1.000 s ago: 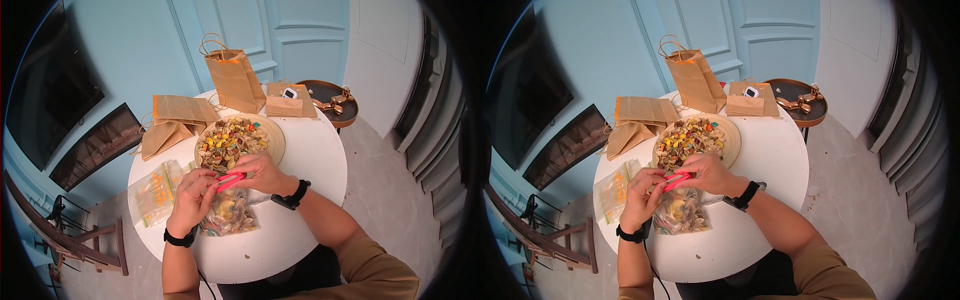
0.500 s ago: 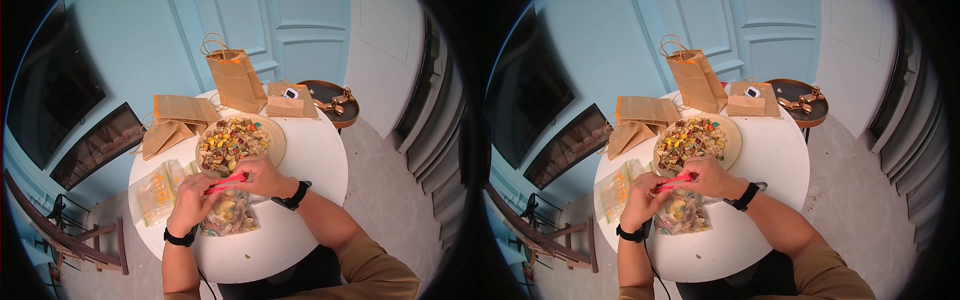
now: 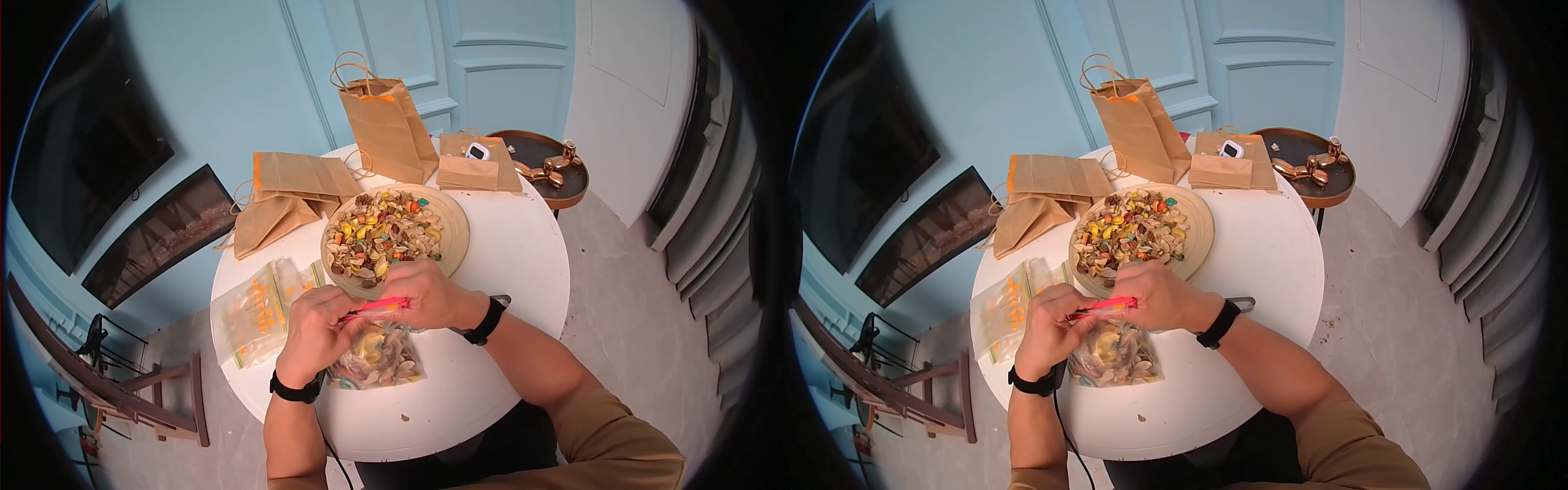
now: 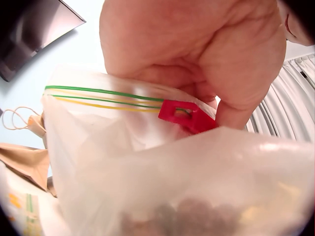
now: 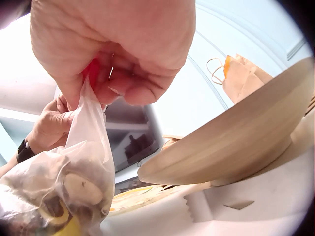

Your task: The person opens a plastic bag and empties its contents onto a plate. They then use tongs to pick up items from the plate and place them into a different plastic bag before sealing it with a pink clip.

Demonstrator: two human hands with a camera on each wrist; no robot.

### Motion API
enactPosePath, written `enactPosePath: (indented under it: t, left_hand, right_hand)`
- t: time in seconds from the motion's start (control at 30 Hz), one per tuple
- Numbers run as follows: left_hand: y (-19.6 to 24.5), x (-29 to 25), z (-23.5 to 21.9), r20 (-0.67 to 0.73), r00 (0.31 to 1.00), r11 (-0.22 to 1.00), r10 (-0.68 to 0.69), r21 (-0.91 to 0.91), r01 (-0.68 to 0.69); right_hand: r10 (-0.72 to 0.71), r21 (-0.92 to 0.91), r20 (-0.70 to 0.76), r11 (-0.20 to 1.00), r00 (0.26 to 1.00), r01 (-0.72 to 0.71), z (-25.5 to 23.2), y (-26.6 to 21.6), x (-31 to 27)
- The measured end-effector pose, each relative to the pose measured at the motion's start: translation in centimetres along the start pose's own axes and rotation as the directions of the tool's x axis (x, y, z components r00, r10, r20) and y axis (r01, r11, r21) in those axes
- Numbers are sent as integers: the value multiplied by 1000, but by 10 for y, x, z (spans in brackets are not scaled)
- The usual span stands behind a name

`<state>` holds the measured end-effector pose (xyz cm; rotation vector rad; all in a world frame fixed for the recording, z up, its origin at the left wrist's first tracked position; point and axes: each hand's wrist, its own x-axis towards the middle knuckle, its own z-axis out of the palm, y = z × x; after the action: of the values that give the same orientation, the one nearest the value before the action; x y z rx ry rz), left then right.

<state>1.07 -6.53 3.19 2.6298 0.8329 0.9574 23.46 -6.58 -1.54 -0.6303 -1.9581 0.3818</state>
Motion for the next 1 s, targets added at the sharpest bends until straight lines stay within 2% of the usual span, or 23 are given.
enactPosePath:
  t: [0.2,0.3,0.4,0.5,0.7,0.8,0.9,1.0]
  left_hand:
    - [1,0,4,-11,999,999,-35,-24,35]
    - [0,1,6,-12,996,994,-83,-65,82]
    - [-4,-1,-1,-81,996,997,-39,-68,34]
    - [-5,-2,-6,-58,998,998,-39,-58,35]
    - [-5,-3,-1,-35,998,999,-50,-21,50]
    - [-5,-2,1,-38,999,999,-4,-33,3]
    - [-2,-2,-1,-21,999,999,-35,-26,35]
    - [-3,-2,-3,-23,1000,1000,-16,-27,16]
  right_hand:
    - [-90,9,-9,996,996,90,-1,1,3]
    - [-54,-1,-25,999,998,54,-9,-1,3]
    - [-1,28,-40,1000,999,2,-15,-2,3]
    - [-29,4,-8,1000,1000,29,-20,1,2]
    - [109,2,65,994,992,-109,-17,-1,2]
    - [94,28,57,995,994,-95,-7,4,-2]
    - [46,-30,77,999,996,-44,-10,0,1]
    - [71,41,8,997,997,-71,-6,-4,2]
